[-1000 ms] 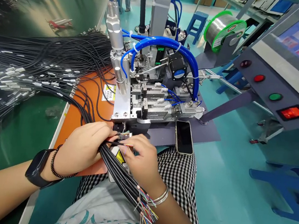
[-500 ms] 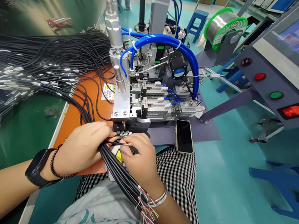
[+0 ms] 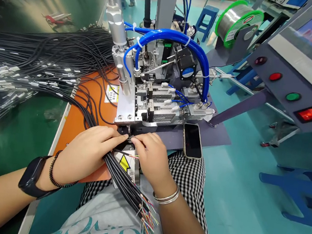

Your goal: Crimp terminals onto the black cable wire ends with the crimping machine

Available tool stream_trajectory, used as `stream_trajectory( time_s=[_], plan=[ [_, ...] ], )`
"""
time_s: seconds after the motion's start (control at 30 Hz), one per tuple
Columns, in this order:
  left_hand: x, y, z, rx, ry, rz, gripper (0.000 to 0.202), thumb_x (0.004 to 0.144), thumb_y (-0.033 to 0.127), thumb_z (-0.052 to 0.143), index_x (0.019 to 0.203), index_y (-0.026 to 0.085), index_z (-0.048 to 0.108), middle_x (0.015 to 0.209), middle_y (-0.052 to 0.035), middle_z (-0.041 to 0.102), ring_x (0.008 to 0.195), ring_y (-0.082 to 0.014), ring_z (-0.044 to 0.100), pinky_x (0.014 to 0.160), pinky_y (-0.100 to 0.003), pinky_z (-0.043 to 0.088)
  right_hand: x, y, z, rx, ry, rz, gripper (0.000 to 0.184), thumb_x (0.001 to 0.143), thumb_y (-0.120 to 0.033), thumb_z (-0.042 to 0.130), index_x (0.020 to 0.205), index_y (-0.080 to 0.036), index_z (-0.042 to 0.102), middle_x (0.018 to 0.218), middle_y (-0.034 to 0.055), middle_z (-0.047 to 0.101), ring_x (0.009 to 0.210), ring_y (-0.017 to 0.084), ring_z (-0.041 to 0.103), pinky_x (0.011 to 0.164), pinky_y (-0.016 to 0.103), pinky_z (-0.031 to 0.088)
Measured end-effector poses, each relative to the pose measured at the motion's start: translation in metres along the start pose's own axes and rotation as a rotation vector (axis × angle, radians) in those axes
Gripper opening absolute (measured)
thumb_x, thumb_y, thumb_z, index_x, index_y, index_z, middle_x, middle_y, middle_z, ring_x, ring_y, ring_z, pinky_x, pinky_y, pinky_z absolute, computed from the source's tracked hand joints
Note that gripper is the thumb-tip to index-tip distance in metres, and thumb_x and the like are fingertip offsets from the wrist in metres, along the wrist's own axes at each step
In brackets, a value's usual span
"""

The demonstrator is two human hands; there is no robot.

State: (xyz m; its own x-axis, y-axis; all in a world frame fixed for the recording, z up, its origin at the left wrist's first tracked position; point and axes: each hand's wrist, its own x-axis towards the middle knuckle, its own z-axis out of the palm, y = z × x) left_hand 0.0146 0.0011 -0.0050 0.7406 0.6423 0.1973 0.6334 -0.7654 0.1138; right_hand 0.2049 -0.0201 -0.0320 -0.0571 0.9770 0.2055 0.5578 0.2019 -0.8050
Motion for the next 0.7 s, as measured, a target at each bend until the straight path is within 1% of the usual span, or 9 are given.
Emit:
stream_trajectory(
  time_s=[0.07, 0.1, 0.13, 0.2, 0.3, 0.4, 0.5, 0.6, 0.7],
  plan=[
    [0.0, -0.001, 0.003, 0.01, 0.047, 0.029, 0.03, 0.087, 0.01, 0.044, 0.115, 0.011, 0.054, 0.091, -0.008, 0.059, 0.086, -0.024, 0.053, 0.071, -0.037, 0.046, 0.0, 0.003, -0.001, 0.058, -0.049, 0.185, 0.02, 0.086, -0.032, 0.058, 0.071, -0.019, 0.061, 0.068, -0.0015, 0.061, 0.066, 0.013, 0.054, 0.063, 0.026, 0.04],
    [0.001, -0.002, 0.004, 0.005, 0.046, 0.038, 0.029, 0.086, 0.009, 0.044, 0.113, 0.011, 0.056, 0.088, -0.0077, 0.058, 0.084, -0.0237, 0.053, 0.07, -0.037, 0.045, 0.0, 0.004, -0.002, 0.112, -0.089, 0.27, 0.022, 0.085, -0.035, 0.059, 0.07, -0.019, 0.059, 0.065, -0.0022, 0.059, 0.063, 0.013, 0.052, 0.059, 0.025, 0.039],
    [0.001, -0.002, 0.005, -0.004, 0.035, 0.041, 0.029, 0.086, 0.009, 0.043, 0.111, 0.012, 0.057, 0.086, -0.0071, 0.058, 0.082, -0.0229, 0.053, 0.069, -0.036, 0.045, 0.0, 0.006, -0.003, 0.18, -0.133, 0.339, 0.023, 0.084, -0.037, 0.059, 0.07, -0.019, 0.059, 0.065, -0.0026, 0.058, 0.062, 0.012, 0.051, 0.058, 0.025, 0.039],
    [0.003, -0.001, 0.006, -0.021, 0.008, 0.039, 0.03, 0.086, 0.008, 0.043, 0.111, 0.016, 0.058, 0.083, -0.0058, 0.056, 0.077, -0.0212, 0.051, 0.067, -0.035, 0.044, 0.0, 0.01, -0.004, 0.32, -0.2, 0.415, 0.02, 0.082, -0.036, 0.06, 0.073, -0.018, 0.059, 0.069, -0.0025, 0.059, 0.065, 0.012, 0.052, 0.06, 0.024, 0.04],
    [0.005, 0.001, 0.006, -0.015, -0.025, 0.028, 0.035, 0.085, 0.008, 0.045, 0.116, 0.021, 0.057, 0.082, -0.0047, 0.053, 0.074, -0.0199, 0.049, 0.065, -0.035, 0.042, 0.0, 0.016, -0.005, 0.435, -0.208, 0.441, 0.015, 0.082, -0.032, 0.058, 0.076, -0.018, 0.061, 0.074, -0.0019, 0.06, 0.071, 0.013, 0.053, 0.066, 0.024, 0.042],
    [0.004, 0.002, 0.007, 0.014, -0.043, 0.022, 0.036, 0.085, 0.009, 0.047, 0.118, 0.022, 0.055, 0.083, -0.0049, 0.052, 0.075, -0.0203, 0.048, 0.066, -0.035, 0.041, 0.001, 0.018, -0.002, 0.444, -0.198, 0.462, 0.015, 0.082, -0.031, 0.056, 0.074, -0.018, 0.06, 0.071, -0.0025, 0.057, 0.068, 0.012, 0.051, 0.064, 0.024, 0.04],
    [0.003, 0.002, 0.009, 0.036, -0.034, 0.025, 0.036, 0.086, 0.01, 0.047, 0.119, 0.021, 0.054, 0.083, -0.0052, 0.051, 0.075, -0.0204, 0.048, 0.065, -0.035, 0.041, 0.002, 0.017, 0.002, 0.439, -0.165, 0.482, 0.014, 0.081, -0.03, 0.057, 0.073, -0.018, 0.059, 0.07, -0.0023, 0.056, 0.067, 0.012, 0.051, 0.062, 0.024, 0.039],
    [0.002, 0.0, 0.01, 0.047, -0.017, 0.034, 0.036, 0.086, 0.01, 0.046, 0.119, 0.02, 0.054, 0.083, -0.0054, 0.051, 0.075, -0.0202, 0.048, 0.065, -0.035, 0.041, 0.001, 0.017, 0.005, 0.473, -0.102, 0.457, 0.009, 0.079, -0.028, 0.059, 0.08, -0.018, 0.06, 0.075, -0.0018, 0.056, 0.071, 0.013, 0.052, 0.065, 0.024, 0.041],
    [0.001, 0.0, 0.01, 0.052, -0.005, 0.037, 0.036, 0.085, 0.01, 0.047, 0.119, 0.02, 0.055, 0.083, -0.0058, 0.052, 0.075, -0.0206, 0.048, 0.065, -0.035, 0.041, -0.002, 0.019, 0.005, 0.48, -0.028, 0.383, 0.012, 0.08, -0.023, 0.056, 0.091, -0.02, 0.06, 0.078, -0.0023, 0.055, 0.073, 0.012, 0.053, 0.067, 0.024, 0.042]
  ],
)
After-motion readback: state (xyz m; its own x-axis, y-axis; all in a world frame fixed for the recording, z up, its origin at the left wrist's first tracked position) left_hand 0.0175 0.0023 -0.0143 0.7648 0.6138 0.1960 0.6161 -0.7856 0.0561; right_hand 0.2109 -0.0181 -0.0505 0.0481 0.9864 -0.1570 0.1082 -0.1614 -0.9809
